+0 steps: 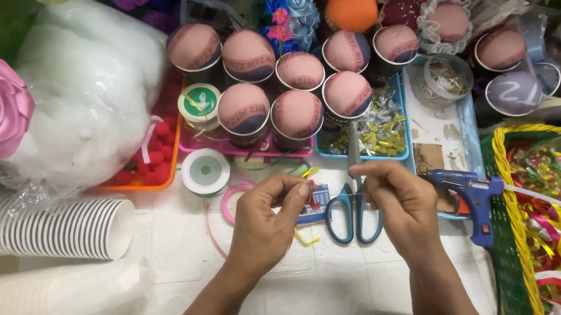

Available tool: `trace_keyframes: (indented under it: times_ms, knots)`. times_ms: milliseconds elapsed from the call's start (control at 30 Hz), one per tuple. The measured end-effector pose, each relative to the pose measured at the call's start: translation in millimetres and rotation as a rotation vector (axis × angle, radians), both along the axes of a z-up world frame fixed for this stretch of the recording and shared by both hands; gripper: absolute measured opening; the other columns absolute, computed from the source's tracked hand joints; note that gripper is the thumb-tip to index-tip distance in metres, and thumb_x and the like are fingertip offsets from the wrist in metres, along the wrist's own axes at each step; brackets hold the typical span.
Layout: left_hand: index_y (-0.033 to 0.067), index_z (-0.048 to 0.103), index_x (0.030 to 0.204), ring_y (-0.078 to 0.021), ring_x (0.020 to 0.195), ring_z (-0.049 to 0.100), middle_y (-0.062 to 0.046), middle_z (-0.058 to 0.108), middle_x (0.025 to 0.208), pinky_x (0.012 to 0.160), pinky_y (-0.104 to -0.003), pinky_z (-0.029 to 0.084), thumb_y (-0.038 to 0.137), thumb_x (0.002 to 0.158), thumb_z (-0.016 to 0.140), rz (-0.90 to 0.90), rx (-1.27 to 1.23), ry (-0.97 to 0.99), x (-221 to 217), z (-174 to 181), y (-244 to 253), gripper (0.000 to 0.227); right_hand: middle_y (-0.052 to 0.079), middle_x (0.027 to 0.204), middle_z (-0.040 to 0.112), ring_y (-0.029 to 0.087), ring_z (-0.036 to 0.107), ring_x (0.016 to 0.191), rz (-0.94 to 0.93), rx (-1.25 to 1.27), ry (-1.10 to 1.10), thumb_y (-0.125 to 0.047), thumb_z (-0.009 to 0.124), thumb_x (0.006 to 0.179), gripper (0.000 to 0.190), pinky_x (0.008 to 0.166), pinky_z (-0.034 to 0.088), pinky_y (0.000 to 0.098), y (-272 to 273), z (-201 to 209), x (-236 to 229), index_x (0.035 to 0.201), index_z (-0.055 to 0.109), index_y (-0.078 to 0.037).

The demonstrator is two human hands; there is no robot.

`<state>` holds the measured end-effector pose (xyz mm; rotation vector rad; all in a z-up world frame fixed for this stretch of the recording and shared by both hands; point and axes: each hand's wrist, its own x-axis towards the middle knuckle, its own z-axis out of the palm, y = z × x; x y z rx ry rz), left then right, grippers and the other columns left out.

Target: Threading a thin red ribbon through small decorative beads for jewelry or handicraft.

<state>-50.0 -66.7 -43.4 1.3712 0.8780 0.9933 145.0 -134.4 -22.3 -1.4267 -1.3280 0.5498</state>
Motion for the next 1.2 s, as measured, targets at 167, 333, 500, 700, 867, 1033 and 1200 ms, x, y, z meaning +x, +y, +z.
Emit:
trace_keyframes:
  times_ms: [167,333,500,700,867,1033,1200]
  knots:
    - [0.006,0.077,0.088,-0.0146,0.075,0.069,-0.006,0.071,0.076,0.071,-0.029,0.056,0.015,0.095,0.067,0.032,0.148,0.047,-1,24,2,0.015,0.004,0.074,0.064,0.015,0.057,0.064,0.126,0.08,-0.244,-0.003,0.062,0.095,0.018,0.062,0.047,0.0285,13,21,-20,0.101,0.078,-0.006]
    - [0.0062,0.078,0.095,-0.0127,0.08,0.068,-0.003,0.073,0.084,0.073,-0.027,0.054,0.016,0.095,0.068,0.06,0.254,0.114,5,27,2,0.014,0.005,0.083,0.06,0.016,0.057,0.065,0.086,0.074,-0.517,-0.016,0.059,0.098,0.011,0.061,0.045,0.0291,12,18,-37,0.095,0.065,-0.007]
    - [0.0063,0.078,0.093,-0.0131,0.077,0.068,-0.003,0.072,0.084,0.068,-0.027,0.054,0.013,0.093,0.068,0.084,0.33,0.176,12,27,0,0.012,0.008,0.079,0.06,0.026,0.056,0.071,0.002,0.271,-0.715,-0.004,0.059,0.097,0.007,0.057,0.041,0.0367,20,7,-40,0.091,0.059,-0.001]
    - [0.0071,0.074,0.09,-0.0172,0.076,0.067,-0.004,0.07,0.084,0.07,-0.032,0.052,0.011,0.093,0.067,0.078,0.486,0.244,10,24,4,0.009,0.009,0.08,0.057,0.025,0.055,0.066,0.031,0.204,-0.659,0.0,0.057,0.096,0.007,0.058,0.042,0.0356,20,5,-30,0.09,0.059,-0.003]
    - [0.0075,0.073,0.088,-0.0174,0.074,0.065,-0.003,0.068,0.081,0.068,-0.032,0.051,0.01,0.092,0.069,0.069,0.51,0.268,10,19,6,0.007,0.01,0.08,0.056,0.024,0.053,0.067,0.091,0.214,-0.625,0.001,0.056,0.097,0.007,0.059,0.041,0.0352,21,6,-25,0.09,0.056,-0.001]
    - [0.0077,0.075,0.09,-0.0174,0.075,0.067,-0.003,0.071,0.082,0.069,-0.032,0.052,0.01,0.092,0.069,0.075,0.514,0.26,13,20,5,0.006,0.008,0.078,0.057,0.023,0.053,0.067,0.07,0.221,-0.619,-0.004,0.057,0.096,0.006,0.054,0.039,0.034,21,3,-30,0.09,0.059,-0.002]
    - [0.0078,0.073,0.09,-0.0211,0.074,0.064,-0.004,0.066,0.079,0.067,-0.037,0.047,0.009,0.092,0.07,0.123,0.626,0.302,18,15,3,0.004,0.011,0.077,0.057,0.025,0.052,0.067,0.03,0.26,-0.638,0.004,0.056,0.093,0.007,0.056,0.04,0.036,23,0,-32,0.087,0.056,0.0]
